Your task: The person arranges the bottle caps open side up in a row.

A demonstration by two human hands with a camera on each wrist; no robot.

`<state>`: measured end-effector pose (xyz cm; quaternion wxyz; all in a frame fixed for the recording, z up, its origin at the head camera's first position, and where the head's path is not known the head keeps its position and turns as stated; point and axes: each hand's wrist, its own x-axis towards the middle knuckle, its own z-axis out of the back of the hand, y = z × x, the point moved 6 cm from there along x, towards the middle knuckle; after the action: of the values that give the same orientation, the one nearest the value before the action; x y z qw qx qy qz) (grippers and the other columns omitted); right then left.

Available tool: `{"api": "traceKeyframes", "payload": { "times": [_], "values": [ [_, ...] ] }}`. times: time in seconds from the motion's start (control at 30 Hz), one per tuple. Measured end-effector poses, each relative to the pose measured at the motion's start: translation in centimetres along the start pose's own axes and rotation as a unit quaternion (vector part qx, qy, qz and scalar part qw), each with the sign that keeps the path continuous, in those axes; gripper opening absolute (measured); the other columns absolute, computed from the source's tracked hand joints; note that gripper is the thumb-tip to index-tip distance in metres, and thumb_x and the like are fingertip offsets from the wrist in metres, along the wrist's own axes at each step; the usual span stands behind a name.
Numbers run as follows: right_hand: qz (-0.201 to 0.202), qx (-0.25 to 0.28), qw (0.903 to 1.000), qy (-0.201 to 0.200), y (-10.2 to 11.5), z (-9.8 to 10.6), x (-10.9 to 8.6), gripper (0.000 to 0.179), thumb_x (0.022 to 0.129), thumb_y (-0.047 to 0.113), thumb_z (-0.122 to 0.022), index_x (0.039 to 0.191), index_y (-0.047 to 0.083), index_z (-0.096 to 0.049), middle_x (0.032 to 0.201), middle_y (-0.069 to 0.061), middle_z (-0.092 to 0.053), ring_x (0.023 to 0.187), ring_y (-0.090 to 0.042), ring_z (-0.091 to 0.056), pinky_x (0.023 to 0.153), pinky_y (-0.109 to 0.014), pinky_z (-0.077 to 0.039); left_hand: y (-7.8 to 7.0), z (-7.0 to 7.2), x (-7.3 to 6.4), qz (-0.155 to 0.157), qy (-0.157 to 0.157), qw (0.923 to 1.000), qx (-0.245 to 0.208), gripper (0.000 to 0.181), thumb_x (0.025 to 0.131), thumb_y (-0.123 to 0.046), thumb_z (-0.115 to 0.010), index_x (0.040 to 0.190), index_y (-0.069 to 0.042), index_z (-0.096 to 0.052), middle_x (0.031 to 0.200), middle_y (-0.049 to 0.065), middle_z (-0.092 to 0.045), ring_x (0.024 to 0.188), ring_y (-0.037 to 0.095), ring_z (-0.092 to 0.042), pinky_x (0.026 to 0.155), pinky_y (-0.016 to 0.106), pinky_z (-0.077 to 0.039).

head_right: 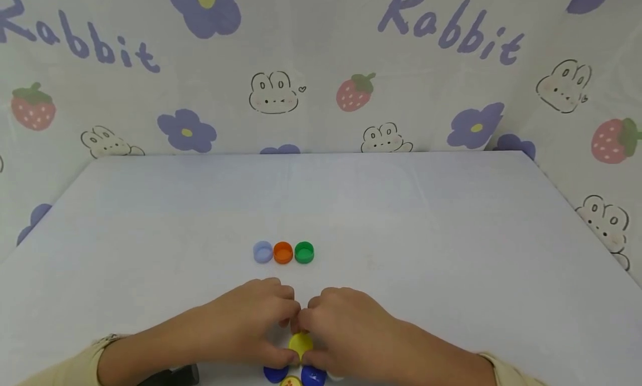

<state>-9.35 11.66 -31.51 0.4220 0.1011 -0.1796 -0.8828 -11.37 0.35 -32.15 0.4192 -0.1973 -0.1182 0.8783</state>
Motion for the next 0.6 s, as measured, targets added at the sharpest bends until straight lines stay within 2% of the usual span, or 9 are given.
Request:
{"api": "traceKeyframes", "payload": {
  "times": [0.27, 0.43, 0.6],
  "values": [
    [0.005, -0.011, 0.9999, 0.000, 0.08, -0.19, 0.16, 0.017, 0.083, 0.026, -0.086, 0.093, 0.022, -0.073, 0.073, 0.022, -0.048, 0.070, 0.002, -0.043, 0.062, -0.017, -0.040, 0.00, -0.18, 0.07, 0.001, 0.004, 0.9999, -0.010, 0.025, 0.085, -0.042, -0.081, 0.093, -0.020, -0.072, 0.078, -0.017, -0.052, 0.076, 0.003, -0.046, 0.065, 0.019, -0.040],
    [0.005, 0.009, 0.9999, 0.007, -0.12, -0.03, 0.22, 0.015, 0.083, 0.027, -0.086, 0.089, 0.022, -0.073, 0.072, 0.022, -0.048, 0.070, 0.002, -0.044, 0.062, -0.017, -0.040, 0.05, -0.22, 0.14, -0.005, 0.008, 0.9992, -0.038, 0.023, 0.086, -0.039, -0.082, 0.092, -0.018, -0.073, 0.074, -0.018, -0.054, 0.075, 0.003, -0.047, 0.065, 0.019, -0.041],
    [0.002, 0.026, 0.9996, 0.005, -0.24, -0.03, 0.25, 0.016, 0.085, 0.032, -0.084, 0.086, 0.023, -0.071, 0.070, 0.021, -0.046, 0.069, 0.001, -0.043, 0.060, -0.017, -0.039, 0.10, -0.24, 0.27, -0.020, 0.012, 0.9967, -0.077, 0.020, 0.085, -0.032, -0.082, 0.090, -0.016, -0.073, 0.065, -0.016, -0.054, 0.066, 0.002, -0.048, 0.058, 0.018, -0.040]
  ]
}}
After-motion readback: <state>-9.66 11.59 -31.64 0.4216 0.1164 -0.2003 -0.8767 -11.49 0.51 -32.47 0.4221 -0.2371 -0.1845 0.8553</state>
